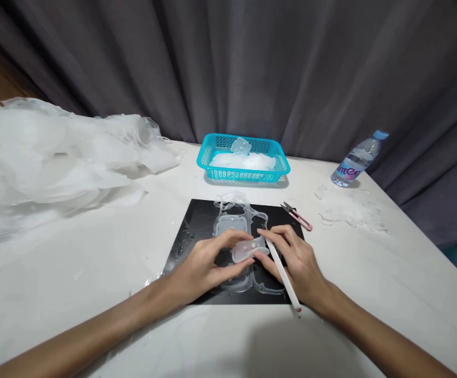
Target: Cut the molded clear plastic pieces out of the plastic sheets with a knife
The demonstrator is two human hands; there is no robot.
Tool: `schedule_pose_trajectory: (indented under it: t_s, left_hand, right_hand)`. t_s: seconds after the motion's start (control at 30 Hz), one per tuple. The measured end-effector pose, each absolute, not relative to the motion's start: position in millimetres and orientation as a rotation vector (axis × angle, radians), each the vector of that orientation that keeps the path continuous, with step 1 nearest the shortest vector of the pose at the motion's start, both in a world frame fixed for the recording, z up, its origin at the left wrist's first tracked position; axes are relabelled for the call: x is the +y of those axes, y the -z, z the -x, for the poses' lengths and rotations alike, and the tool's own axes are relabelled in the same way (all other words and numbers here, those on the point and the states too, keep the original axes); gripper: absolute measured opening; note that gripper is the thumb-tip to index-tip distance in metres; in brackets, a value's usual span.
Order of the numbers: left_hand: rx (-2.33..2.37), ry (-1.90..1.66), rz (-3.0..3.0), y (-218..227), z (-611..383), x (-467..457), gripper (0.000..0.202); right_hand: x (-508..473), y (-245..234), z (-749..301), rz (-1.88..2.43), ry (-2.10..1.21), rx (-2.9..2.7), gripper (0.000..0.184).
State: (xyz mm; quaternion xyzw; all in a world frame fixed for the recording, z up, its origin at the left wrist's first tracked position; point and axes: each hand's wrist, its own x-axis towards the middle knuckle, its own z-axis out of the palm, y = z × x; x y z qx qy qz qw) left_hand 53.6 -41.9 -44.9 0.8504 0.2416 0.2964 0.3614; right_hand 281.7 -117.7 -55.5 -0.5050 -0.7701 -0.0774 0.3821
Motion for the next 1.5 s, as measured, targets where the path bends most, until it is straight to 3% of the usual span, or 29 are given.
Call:
schedule_pose_trajectory:
  t_s: [0.4, 1.03, 1.5]
  left_hand:
    - [0.606, -0.649, -2.172, 42.7, -49.5, -41.9, 0.025]
    - [0.628, -0.821, -2.234, 46.7, -50.5, -44.6, 0.022]
    - [0.570, -0.980, -2.221, 51.0, -51.1, -46.8, 0.027]
  right_hand:
    - [-117.3, 54.4, -281.3, 1.271, 0.231, -1.995, 0.022]
    - [-118.6, 54.1, -283.2, 1.185, 0.170, -2.022, 0.029]
    - [-118.5, 55.6, -282.7, 1.188, 0.214, -1.982, 0.019]
